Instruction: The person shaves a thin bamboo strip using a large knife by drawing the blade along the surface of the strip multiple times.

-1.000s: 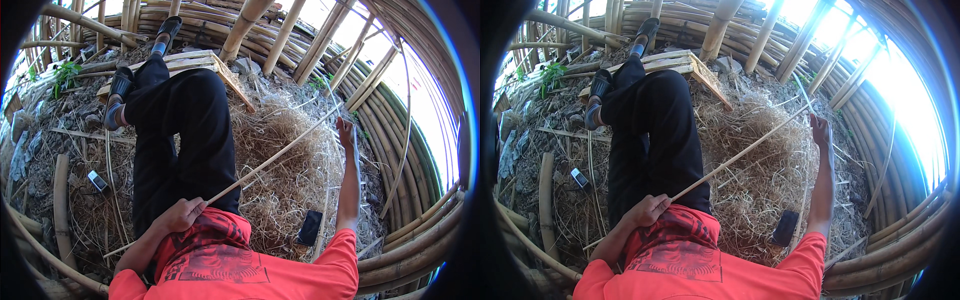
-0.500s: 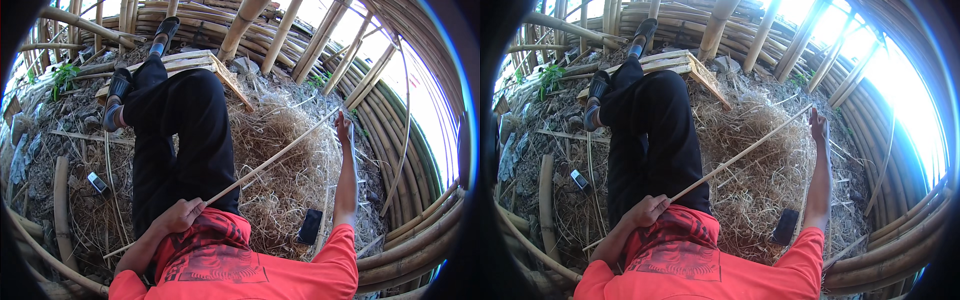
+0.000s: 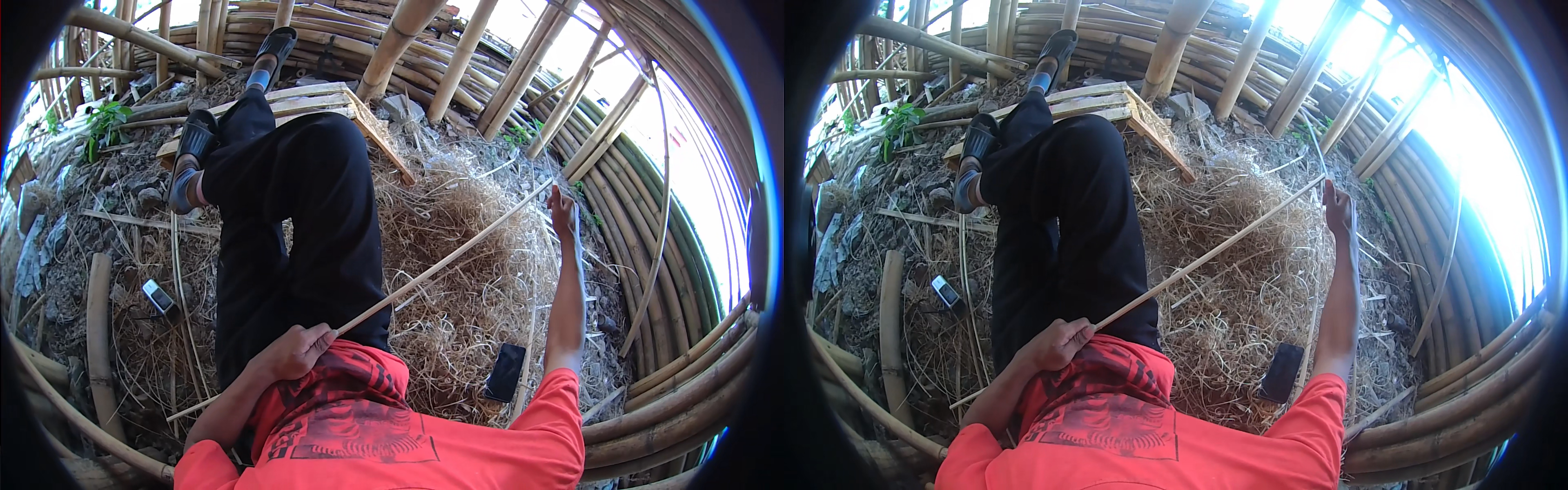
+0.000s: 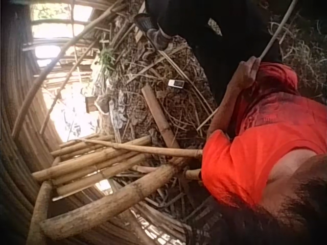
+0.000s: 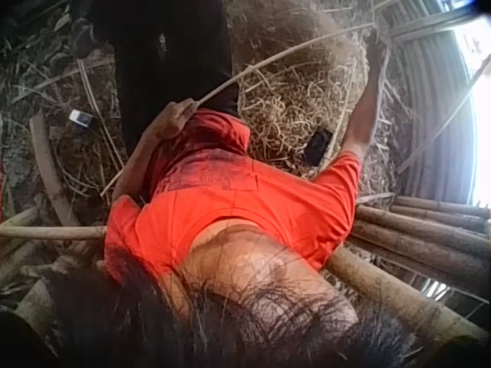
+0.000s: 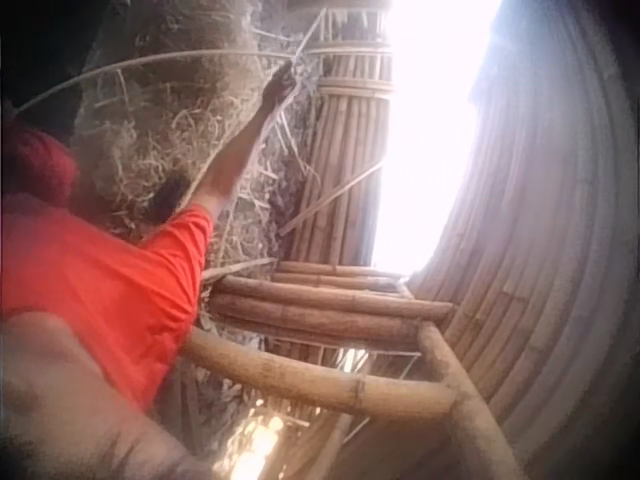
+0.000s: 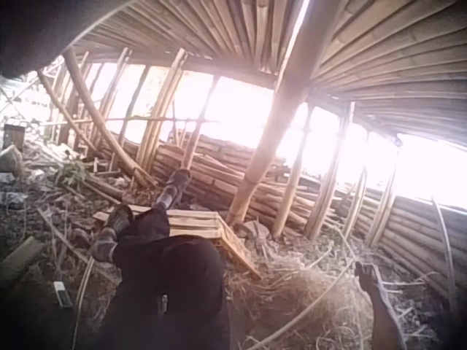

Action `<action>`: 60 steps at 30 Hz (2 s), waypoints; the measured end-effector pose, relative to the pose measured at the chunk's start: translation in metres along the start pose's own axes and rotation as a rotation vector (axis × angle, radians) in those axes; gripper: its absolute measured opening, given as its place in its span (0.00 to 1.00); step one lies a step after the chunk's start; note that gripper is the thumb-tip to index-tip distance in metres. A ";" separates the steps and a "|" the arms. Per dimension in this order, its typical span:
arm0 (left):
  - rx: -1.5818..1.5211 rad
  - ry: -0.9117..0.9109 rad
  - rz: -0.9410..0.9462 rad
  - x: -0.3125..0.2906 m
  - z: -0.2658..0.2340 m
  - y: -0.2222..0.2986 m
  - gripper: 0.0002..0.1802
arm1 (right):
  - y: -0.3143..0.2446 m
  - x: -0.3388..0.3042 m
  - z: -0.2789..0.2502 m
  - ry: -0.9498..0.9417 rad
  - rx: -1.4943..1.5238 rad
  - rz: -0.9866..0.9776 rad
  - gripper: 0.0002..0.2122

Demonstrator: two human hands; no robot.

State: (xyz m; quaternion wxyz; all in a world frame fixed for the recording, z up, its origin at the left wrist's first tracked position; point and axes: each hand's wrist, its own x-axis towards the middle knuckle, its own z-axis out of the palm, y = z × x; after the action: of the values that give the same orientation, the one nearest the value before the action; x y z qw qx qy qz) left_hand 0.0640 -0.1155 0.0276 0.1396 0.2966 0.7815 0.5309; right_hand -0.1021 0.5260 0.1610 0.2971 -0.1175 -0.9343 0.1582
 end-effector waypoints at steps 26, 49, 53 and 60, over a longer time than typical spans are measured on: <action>-0.033 -0.007 -0.045 0.000 0.000 0.006 0.17 | -0.012 0.012 0.007 0.087 0.161 -0.139 0.34; -0.028 0.003 -0.046 0.001 0.000 0.001 0.18 | -0.044 -0.014 0.003 0.023 0.618 -0.009 0.25; -0.023 0.011 -0.029 0.002 0.000 0.003 0.17 | -0.041 -0.015 0.001 0.020 0.610 0.028 0.24; -0.018 0.011 -0.043 0.000 0.000 0.000 0.17 | -0.082 -0.032 -0.012 -0.133 1.116 0.241 0.23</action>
State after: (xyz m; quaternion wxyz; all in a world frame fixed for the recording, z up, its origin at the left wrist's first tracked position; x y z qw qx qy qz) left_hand 0.0639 -0.1151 0.0270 0.1494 0.2753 0.7837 0.5364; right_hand -0.0798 0.4429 0.1843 0.2347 -0.0385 -0.7061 0.6670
